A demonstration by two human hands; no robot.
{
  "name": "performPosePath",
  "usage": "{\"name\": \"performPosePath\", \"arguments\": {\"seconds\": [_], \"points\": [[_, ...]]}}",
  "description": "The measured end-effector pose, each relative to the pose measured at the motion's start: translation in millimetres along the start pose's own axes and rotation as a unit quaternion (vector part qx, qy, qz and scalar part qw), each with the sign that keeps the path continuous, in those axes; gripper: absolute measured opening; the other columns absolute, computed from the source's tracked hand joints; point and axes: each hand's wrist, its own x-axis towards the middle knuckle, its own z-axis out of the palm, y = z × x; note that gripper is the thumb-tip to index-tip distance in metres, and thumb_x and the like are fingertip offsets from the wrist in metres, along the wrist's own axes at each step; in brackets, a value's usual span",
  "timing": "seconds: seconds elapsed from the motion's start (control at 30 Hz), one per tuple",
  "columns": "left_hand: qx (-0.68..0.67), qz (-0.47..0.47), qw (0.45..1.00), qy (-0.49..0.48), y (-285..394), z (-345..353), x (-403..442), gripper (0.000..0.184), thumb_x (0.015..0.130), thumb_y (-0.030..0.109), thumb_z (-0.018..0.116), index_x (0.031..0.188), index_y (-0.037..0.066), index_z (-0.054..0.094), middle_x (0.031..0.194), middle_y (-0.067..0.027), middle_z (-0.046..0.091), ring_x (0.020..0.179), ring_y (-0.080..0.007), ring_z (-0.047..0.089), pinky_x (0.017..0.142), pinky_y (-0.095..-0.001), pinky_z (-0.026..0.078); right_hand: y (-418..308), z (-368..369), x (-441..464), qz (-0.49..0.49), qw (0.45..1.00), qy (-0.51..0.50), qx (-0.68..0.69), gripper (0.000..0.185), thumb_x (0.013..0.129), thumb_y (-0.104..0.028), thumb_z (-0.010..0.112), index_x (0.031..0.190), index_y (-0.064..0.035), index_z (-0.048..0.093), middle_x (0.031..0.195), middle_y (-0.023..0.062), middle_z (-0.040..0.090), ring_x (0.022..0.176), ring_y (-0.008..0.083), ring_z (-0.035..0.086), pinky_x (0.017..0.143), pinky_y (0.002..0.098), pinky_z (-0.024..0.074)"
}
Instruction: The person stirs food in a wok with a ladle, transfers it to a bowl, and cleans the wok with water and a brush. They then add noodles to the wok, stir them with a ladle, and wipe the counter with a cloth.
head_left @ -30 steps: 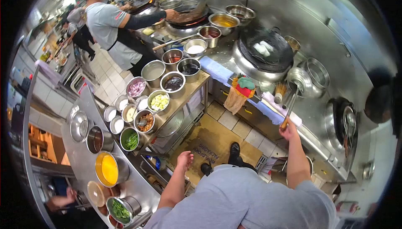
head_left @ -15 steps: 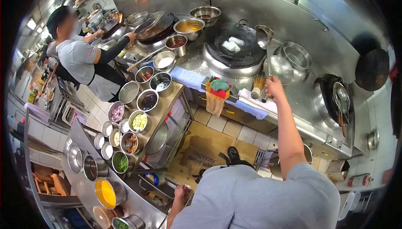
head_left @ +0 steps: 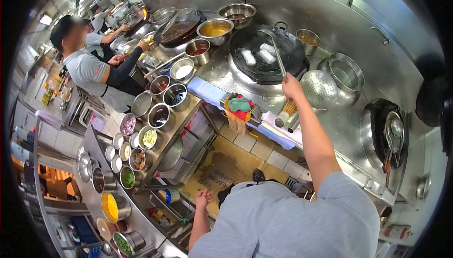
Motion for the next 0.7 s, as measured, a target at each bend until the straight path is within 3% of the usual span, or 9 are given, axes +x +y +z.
{"name": "performPosePath", "arguments": {"seconds": [0.03, 0.17, 0.23, 0.37, 0.5, 0.53, 0.57, 0.6, 0.7], "points": [[0.025, 0.017, 0.999, -0.022, -0.2, 10.8, -2.2, 0.015, 0.086, 0.023, 0.047, 0.091, 0.010, 0.049, 0.078, -0.0026, 0.056, 0.061, -0.0107, 0.053, 0.047, -0.0243, 0.037, 1.7, 1.0, 16.2, -0.055, 0.985, 0.074, -0.145, 0.028, 0.076, -0.012, 0.046, 0.102, -0.0011, 0.050, 0.084, 0.0211, 0.060, 0.076, 0.0355, 0.059, 0.068, 0.0404, 0.0469], [0.112, -0.006, 0.993, -0.030, -26.7, 22.9, -2.9, 0.016, 0.085, 0.023, 0.050, 0.094, 0.009, 0.048, 0.074, -0.0025, 0.056, 0.056, -0.0104, 0.053, 0.045, -0.0231, 0.036, 23.1, -23.1, 50.5, -0.114, 0.973, 0.043, -0.197, 0.032, 0.076, -0.015, 0.045, 0.104, 0.0004, 0.049, 0.089, 0.0220, 0.059, 0.077, 0.0370, 0.059, 0.067, 0.0420, 0.0470], [0.103, -0.056, 0.990, -0.076, -52.6, 9.8, 12.8, 0.017, 0.086, 0.025, 0.050, 0.093, 0.010, 0.049, 0.073, -0.0026, 0.057, 0.055, -0.0110, 0.053, 0.045, -0.0227, 0.036, 19.3, -49.6, 38.0, -0.043, 0.982, -0.092, -0.158, 0.037, 0.075, -0.015, 0.046, 0.110, -0.0017, 0.048, 0.097, 0.0245, 0.057, 0.091, 0.0384, 0.054, 0.079, 0.0419, 0.0428], [0.028, -0.078, 0.995, 0.048, -72.6, 4.6, -13.6, 0.017, 0.085, 0.026, 0.049, 0.090, 0.010, 0.050, 0.067, -0.0021, 0.057, 0.052, -0.0130, 0.053, 0.042, -0.0264, 0.035, 24.5, -77.5, -15.7, -0.055, 0.980, -0.041, -0.185, 0.051, 0.075, -0.016, 0.050, 0.122, -0.0007, 0.039, 0.099, 0.0236, 0.056, 0.091, 0.0381, 0.054, 0.080, 0.0419, 0.0425], [-0.020, -0.081, 0.996, -0.022, -127.4, -28.9, 1.5, 0.014, 0.083, 0.025, 0.049, 0.089, 0.012, 0.050, 0.066, -0.0025, 0.056, 0.052, -0.0133, 0.052, 0.040, -0.0281, 0.034, 23.1, -69.3, -60.3, -0.150, 0.973, 0.070, -0.158, 0.042, 0.078, -0.010, 0.047, 0.119, -0.0015, 0.041, 0.079, 0.0170, 0.059, 0.068, 0.0324, 0.058, 0.060, 0.0383, 0.0458], [0.014, -0.111, 0.994, 0.007, -127.5, -27.7, -4.0, 0.014, 0.083, 0.024, 0.048, 0.088, 0.012, 0.051, 0.065, -0.0027, 0.056, 0.052, -0.0135, 0.052, 0.040, -0.0280, 0.034, 14.7, -70.0, -68.3, -0.041, 0.998, -0.025, 0.042, 0.045, 0.079, -0.010, 0.048, 0.122, -0.0013, 0.039, 0.072, 0.0118, 0.056, 0.057, 0.0243, 0.054, 0.051, 0.0329, 0.0428], [0.049, -0.142, 0.988, 0.036, -131.2, -28.4, -7.4, 0.013, 0.082, 0.024, 0.048, 0.086, 0.012, 0.051, 0.065, -0.0029, 0.056, 0.052, -0.0137, 0.053, 0.039, -0.0280, 0.033, 5.8, -68.3, -76.2, 0.072, 0.961, -0.117, 0.240, 0.047, 0.080, -0.009, 0.049, 0.125, -0.0010, 0.036, 0.065, 0.0066, 0.052, 0.046, 0.0162, 0.049, 0.043, 0.0275, 0.0398], [0.041, -0.153, 0.987, 0.014, -129.6, -30.9, -5.0, 0.014, 0.080, 0.025, 0.048, 0.084, 0.012, 0.050, 0.067, -0.0033, 0.057, 0.054, -0.0139, 0.054, 0.041, -0.0282, 0.035, -3.3, -63.0, -81.2, 0.067, 0.941, -0.125, 0.307, 0.044, 0.081, -0.010, 0.050, 0.123, -0.0010, 0.039, 0.060, -0.0005, 0.042, 0.039, 0.0065, 0.036, 0.035, 0.0212, 0.0306], [0.114, -0.122, 0.986, 0.004, -101.1, -23.1, 2.5, 0.014, 0.080, 0.026, 0.048, 0.084, 0.012, 0.049, 0.070, -0.0029, 0.059, 0.057, -0.0137, 0.056, 0.044, -0.0275, 0.036, 11.4, -40.7, -54.1, 0.045, 0.929, -0.203, 0.307, 0.044, 0.080, -0.009, 0.050, 0.123, 0.0000, 0.040, 0.061, 0.0011, 0.046, 0.040, 0.0084, 0.040, 0.036, 0.0229, 0.0327]]}}
